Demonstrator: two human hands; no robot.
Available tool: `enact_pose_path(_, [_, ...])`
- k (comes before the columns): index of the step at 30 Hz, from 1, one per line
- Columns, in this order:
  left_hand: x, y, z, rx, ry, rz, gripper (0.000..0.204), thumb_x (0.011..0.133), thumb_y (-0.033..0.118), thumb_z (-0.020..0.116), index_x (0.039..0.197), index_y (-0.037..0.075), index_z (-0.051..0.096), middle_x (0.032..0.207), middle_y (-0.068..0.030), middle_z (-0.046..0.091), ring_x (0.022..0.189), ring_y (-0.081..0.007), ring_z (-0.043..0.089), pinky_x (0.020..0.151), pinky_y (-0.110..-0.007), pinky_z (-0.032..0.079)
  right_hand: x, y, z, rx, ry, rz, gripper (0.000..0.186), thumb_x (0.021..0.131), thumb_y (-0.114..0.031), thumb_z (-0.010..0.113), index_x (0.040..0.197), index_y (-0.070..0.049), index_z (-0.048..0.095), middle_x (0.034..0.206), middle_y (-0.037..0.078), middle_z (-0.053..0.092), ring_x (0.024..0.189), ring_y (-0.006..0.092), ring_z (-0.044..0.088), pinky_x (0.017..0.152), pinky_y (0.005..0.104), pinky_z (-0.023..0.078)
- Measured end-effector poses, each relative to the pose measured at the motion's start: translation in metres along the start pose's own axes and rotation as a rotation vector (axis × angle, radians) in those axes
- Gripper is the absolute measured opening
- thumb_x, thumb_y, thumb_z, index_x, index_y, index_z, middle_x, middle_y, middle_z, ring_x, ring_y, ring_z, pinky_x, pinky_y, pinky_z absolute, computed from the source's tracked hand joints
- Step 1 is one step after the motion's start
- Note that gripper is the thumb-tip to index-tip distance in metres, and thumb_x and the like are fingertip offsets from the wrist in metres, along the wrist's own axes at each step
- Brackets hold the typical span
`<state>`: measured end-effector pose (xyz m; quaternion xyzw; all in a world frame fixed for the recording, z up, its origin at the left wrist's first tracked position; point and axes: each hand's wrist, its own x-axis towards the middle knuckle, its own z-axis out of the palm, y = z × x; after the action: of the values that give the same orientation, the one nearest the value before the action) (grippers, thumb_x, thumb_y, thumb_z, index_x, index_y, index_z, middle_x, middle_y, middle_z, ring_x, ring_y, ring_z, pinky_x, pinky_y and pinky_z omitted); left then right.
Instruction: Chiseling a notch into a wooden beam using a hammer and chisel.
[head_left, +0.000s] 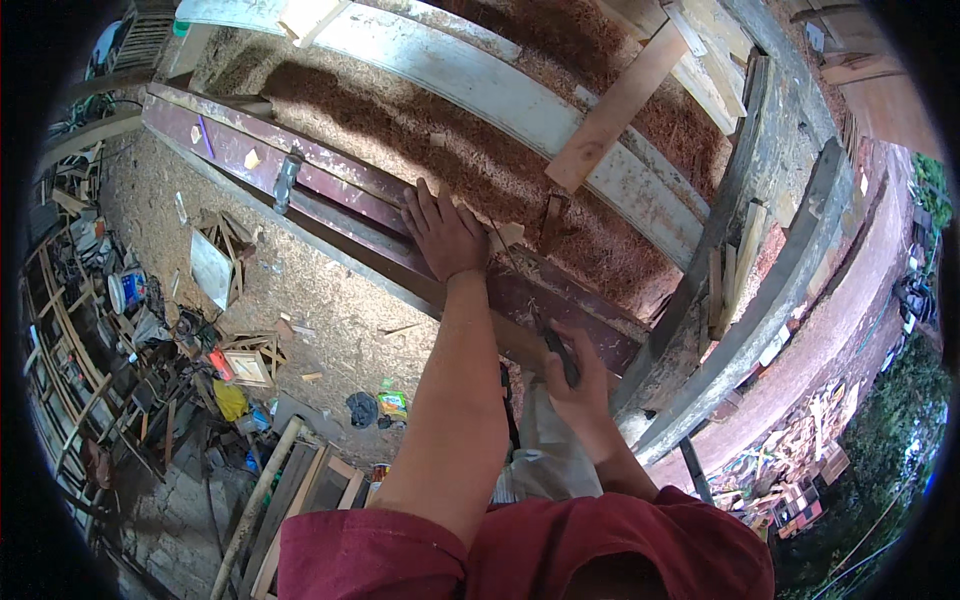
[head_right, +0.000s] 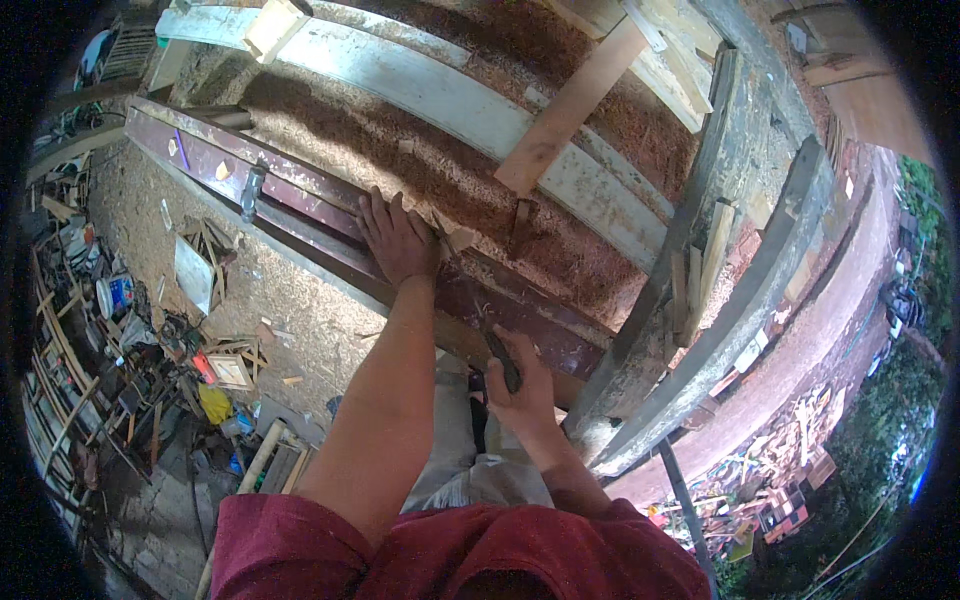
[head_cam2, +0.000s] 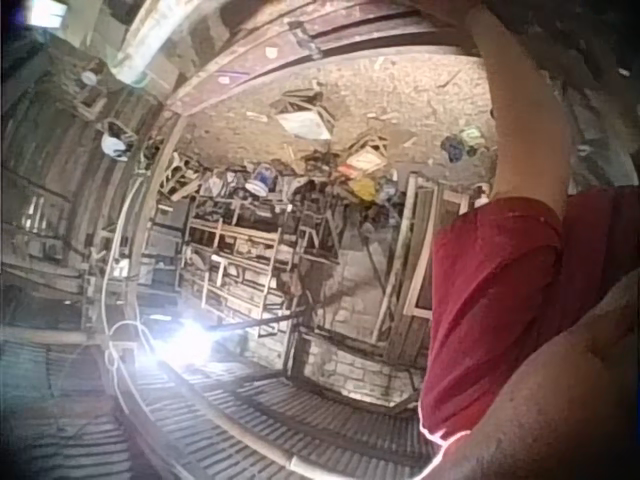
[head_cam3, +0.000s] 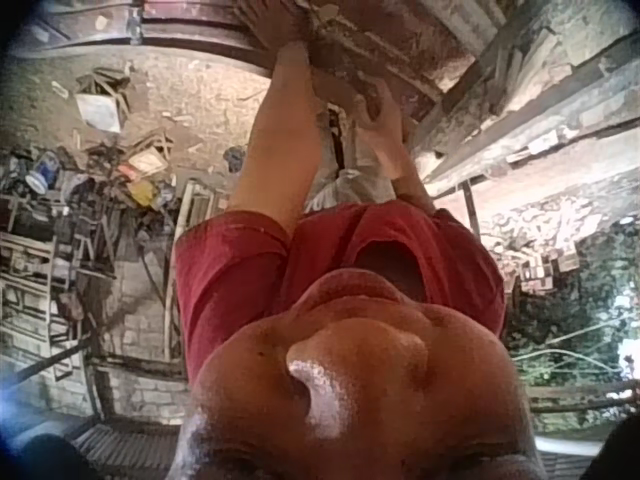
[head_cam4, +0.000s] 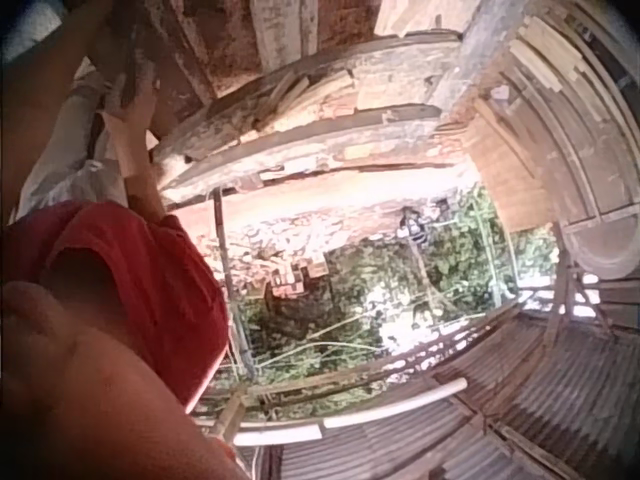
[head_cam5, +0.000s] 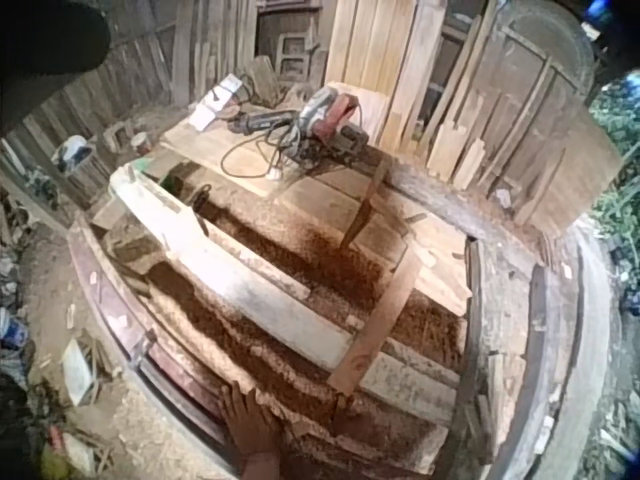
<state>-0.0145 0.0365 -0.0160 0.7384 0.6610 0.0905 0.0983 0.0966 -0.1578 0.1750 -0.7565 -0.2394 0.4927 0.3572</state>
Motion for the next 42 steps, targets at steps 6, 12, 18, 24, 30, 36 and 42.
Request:
enact_pose_path(6, [0.002,0.009,0.0,-0.015,-0.031,-0.015,0.044,0.105,0.026,0.048,0.141,0.004,0.062,0.168,-0.0219,0.042,0.163,-0.042,0.029,0.135,-0.059,0.02,0.036,-0.013,0.014,-0.061,0.015,0.041,0.038,0.104,-0.007,0.06,0.141,0.001,0.061,0.125,0.019,0.076,0.123,0.0235,0.071,0.107,0.0343,0.051])
enact_pose_path(12, [0.001,0.004,-0.002,-0.006,-0.031,-0.01,0.044,0.106,0.026,0.047,0.14,0.004,0.062,0.168,-0.0214,0.042,0.164,-0.0414,0.029,0.135,-0.059,0.02,0.007,-0.019,0.0,0.003,0.0,0.085,0.038,0.103,-0.007,0.062,0.141,-0.001,0.062,0.127,0.023,0.074,0.127,0.0226,0.068,0.109,0.0361,0.05])
enact_pose_path(18, [0.002,0.007,-0.003,0.001,-0.047,-0.003,0.043,0.108,0.027,0.047,0.141,0.005,0.064,0.169,-0.0206,0.042,0.163,-0.042,0.029,0.135,-0.059,0.021,0.029,-0.016,0.017,-0.074,0.011,0.049,0.039,0.103,-0.01,0.062,0.141,-0.002,0.061,0.122,0.024,0.076,0.116,0.0312,0.074,0.101,0.0393,0.055])
enact_pose_path(24, [0.004,0.0,-0.003,0.024,-0.041,0.009,0.044,0.109,0.027,0.046,0.142,0.005,0.065,0.168,-0.0204,0.043,0.163,-0.0424,0.029,0.135,-0.059,0.019,0.025,0.007,0.019,-0.017,0.066,-0.034,0.039,0.103,-0.014,0.064,0.14,-0.005,0.06,0.113,0.028,0.077,0.107,0.0422,0.078,0.093,0.0432,0.059])
enact_pose_path(30, [0.002,0.004,-0.004,0.027,-0.058,0.011,0.044,0.109,0.027,0.045,0.141,0.005,0.065,0.167,-0.0204,0.044,0.163,-0.043,0.029,0.135,-0.059,0.021,0.01,0.002,0.011,-0.031,0.021,0.067,0.04,0.102,-0.013,0.065,0.141,-0.008,0.062,0.118,0.025,0.077,0.112,0.0386,0.078,0.097,0.0422,0.059])
enact_pose_path(36, [0.001,0.007,0.0,0.005,-0.049,0.024,0.043,0.109,0.027,0.044,0.141,0.007,0.065,0.168,-0.0187,0.044,0.162,-0.0443,0.03,0.134,-0.06,0.021,0.037,0.009,0.023,-0.063,0.089,0.015,0.042,0.1,-0.012,0.066,0.142,-0.009,0.063,0.124,0.025,0.077,0.118,0.0395,0.076,0.099,0.0408,0.058])
enact_pose_path(42, [0.001,0.0,-0.002,0.025,-0.039,0.018,0.042,0.107,0.027,0.047,0.138,0.007,0.066,0.166,-0.0197,0.045,0.162,-0.0441,0.03,0.135,-0.06,0.02,-0.003,-0.006,0.005,-0.036,0.038,0.08,0.042,0.101,-0.012,0.066,0.142,-0.007,0.063,0.123,0.024,0.077,0.119,0.0337,0.075,0.1,0.0377,0.056])
